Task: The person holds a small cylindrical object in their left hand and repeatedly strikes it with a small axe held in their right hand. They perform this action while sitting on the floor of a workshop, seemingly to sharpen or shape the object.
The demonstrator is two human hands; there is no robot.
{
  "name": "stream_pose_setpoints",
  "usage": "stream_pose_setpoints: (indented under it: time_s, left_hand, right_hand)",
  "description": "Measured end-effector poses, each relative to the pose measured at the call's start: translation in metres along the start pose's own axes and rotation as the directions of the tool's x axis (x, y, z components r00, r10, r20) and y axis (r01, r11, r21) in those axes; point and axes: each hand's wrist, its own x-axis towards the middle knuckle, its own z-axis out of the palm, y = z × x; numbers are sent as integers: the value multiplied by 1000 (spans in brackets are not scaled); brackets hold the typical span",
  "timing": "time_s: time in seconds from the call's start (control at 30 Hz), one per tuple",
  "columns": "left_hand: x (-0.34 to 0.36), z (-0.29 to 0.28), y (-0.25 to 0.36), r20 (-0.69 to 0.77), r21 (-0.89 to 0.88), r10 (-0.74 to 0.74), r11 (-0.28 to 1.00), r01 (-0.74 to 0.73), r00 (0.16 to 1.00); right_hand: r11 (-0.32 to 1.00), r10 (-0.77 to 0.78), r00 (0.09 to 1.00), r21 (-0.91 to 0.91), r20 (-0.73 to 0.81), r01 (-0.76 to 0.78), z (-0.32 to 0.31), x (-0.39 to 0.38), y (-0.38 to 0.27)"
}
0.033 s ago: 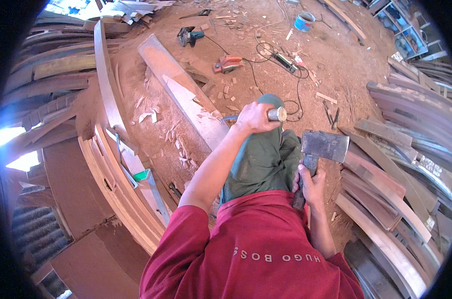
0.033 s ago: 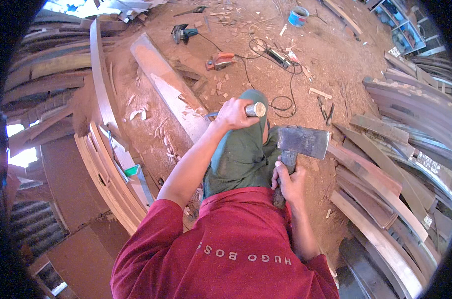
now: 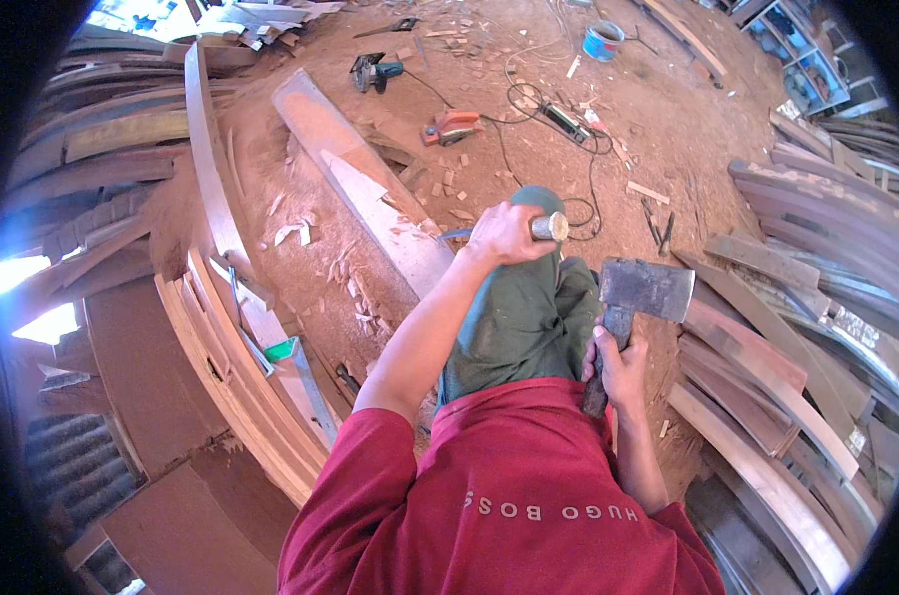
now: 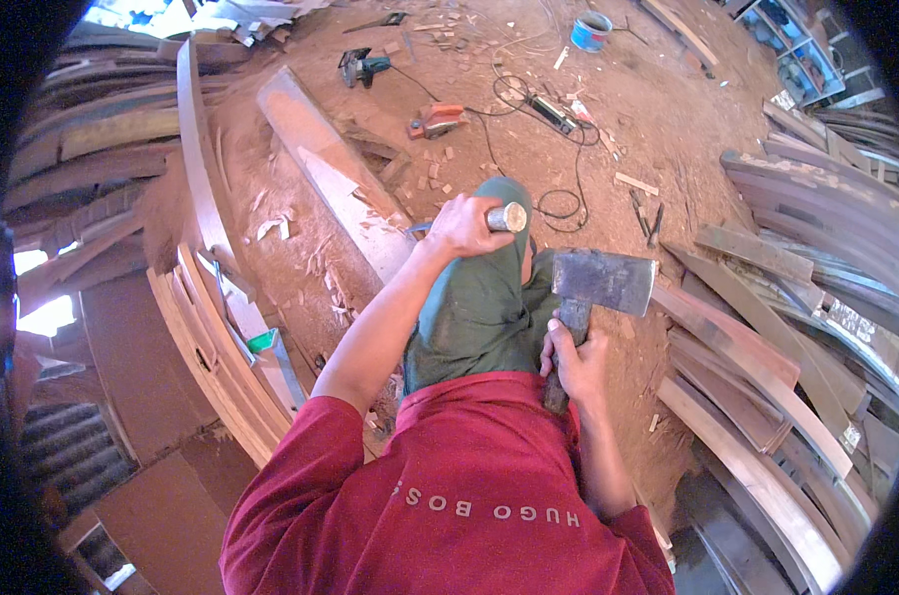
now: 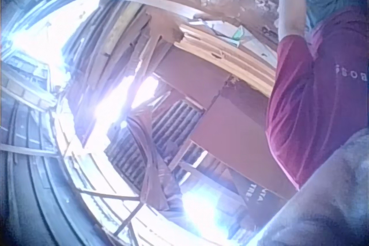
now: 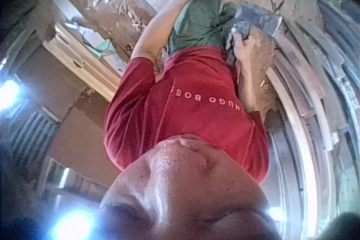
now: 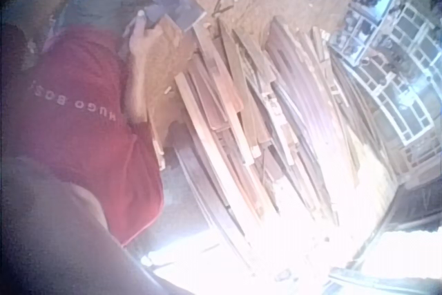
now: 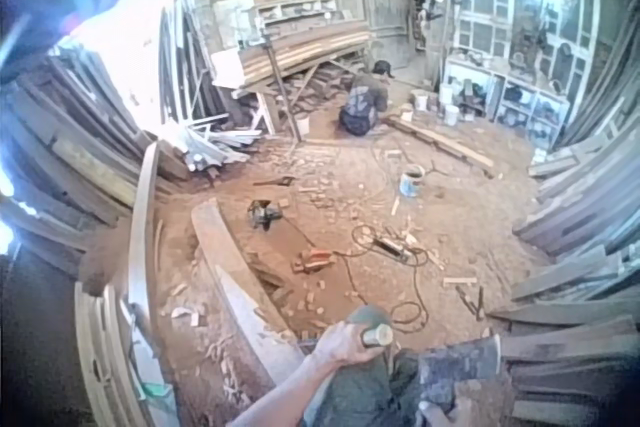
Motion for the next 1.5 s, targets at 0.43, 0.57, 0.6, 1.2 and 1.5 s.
stream_pose_setpoints:
  time_s: [0.43, 0.57, 0.6, 1.2, 1.5]
  left_hand:
    - [-5, 5, -1, 27, 70, 81, 994, -83, 996]
    - [-6, 0, -3, 52, 57, 51, 997, -54, 997]
    - [-10, 0, -2, 47, 58, 57, 997, -59, 997]
    - [-7, 9, -12, 43, 137, 56, 989, -61, 998]
    - [-1, 11, -11, -6, 105, 101, 989, -100, 995]
  right_hand:
    - [984, 7, 998, -177, 60, 4, 37, 43, 17]
    - [995, -81, 995, 45, -62, 84, 33, 36, -16]
    - [980, -138, 981, 125, -140, 155, 33, 30, -21]
    - [975, 222, 969, -38, 108, -219, 33, 33, -19]
    - [995, 92, 993, -26, -69, -94, 43, 44, 15]
